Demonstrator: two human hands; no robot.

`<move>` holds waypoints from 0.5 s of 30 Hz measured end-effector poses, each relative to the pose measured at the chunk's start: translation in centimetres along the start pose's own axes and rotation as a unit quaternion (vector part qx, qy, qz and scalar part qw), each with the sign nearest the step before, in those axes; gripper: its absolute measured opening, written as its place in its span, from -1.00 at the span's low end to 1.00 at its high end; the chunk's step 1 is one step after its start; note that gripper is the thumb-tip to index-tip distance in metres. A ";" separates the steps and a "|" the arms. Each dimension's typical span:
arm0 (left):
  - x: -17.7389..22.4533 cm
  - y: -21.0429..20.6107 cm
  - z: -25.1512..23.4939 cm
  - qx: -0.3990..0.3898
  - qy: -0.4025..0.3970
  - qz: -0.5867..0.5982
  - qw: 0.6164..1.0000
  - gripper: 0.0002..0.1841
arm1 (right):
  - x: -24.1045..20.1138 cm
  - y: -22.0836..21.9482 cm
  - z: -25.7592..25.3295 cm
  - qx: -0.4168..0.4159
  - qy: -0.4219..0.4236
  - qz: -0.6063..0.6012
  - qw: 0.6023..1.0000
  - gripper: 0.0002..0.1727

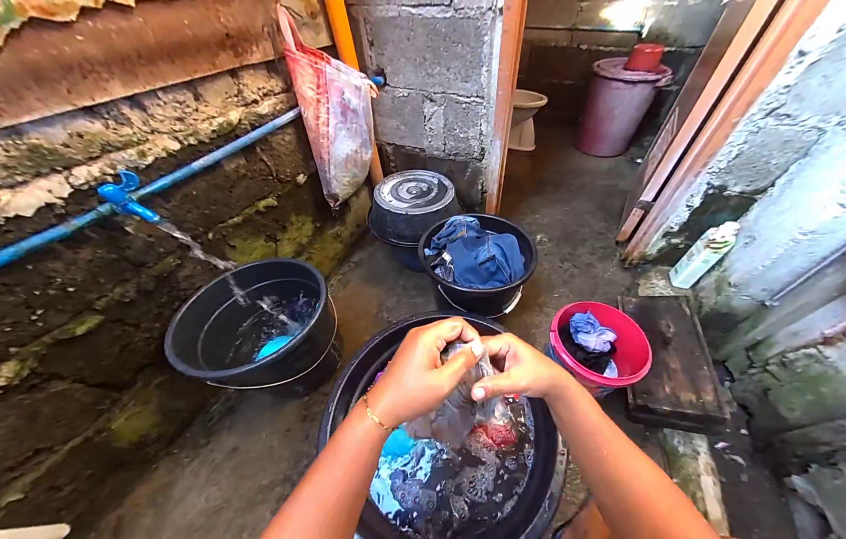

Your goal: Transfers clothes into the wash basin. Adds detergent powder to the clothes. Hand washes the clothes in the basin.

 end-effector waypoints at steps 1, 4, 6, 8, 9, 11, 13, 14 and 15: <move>1.0 0.4 0.0 0.002 -0.021 -0.001 1.000 -0.82 | 0.2 -0.6 0.2 -0.026 0.011 -0.015 0.999 -0.74; 3.4 1.4 0.4 0.006 -0.078 0.003 0.997 -0.81 | -0.2 -1.3 0.6 -0.052 0.089 -0.010 0.995 -0.80; 4.3 2.2 0.9 0.016 -0.093 0.021 0.995 -0.81 | -2.1 -1.3 0.8 -0.038 0.155 0.001 0.987 -0.78; 4.5 3.2 1.4 0.034 -0.090 0.033 0.995 -0.81 | -4.3 -1.4 1.0 -0.042 0.195 -0.007 0.980 -0.75; 4.4 3.6 1.7 0.040 -0.089 0.038 0.995 -0.81 | -5.0 -1.7 1.1 -0.059 0.189 -0.015 0.980 -0.75; 3.8 4.3 2.5 0.042 -0.086 0.055 0.994 -0.82 | -4.5 -2.6 1.3 -0.114 0.108 -0.005 0.988 -0.75; 2.7 4.3 4.0 0.018 -0.061 0.062 0.996 -0.80 | -1.7 -3.0 2.1 -0.167 -0.038 0.069 0.983 -0.78; 1.6 3.9 5.1 -0.014 -0.029 0.046 0.998 -0.79 | 0.1 -2.7 2.8 -0.180 -0.119 0.139 0.966 -0.76; 0.1 3.2 6.5 -0.067 0.022 0.010 0.997 -0.78 | 1.9 -2.0 3.7 -0.186 -0.199 0.214 0.938 -0.73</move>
Point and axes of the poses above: each hand's wrist, its own z-axis away from the middle knuckle, its own y-axis out of the back of the hand, x = y × z, the point moved 5 cm from there along -z, towards the middle knuckle, and after that the axes turned 9 degrees about -y, right-handed, at the moved point
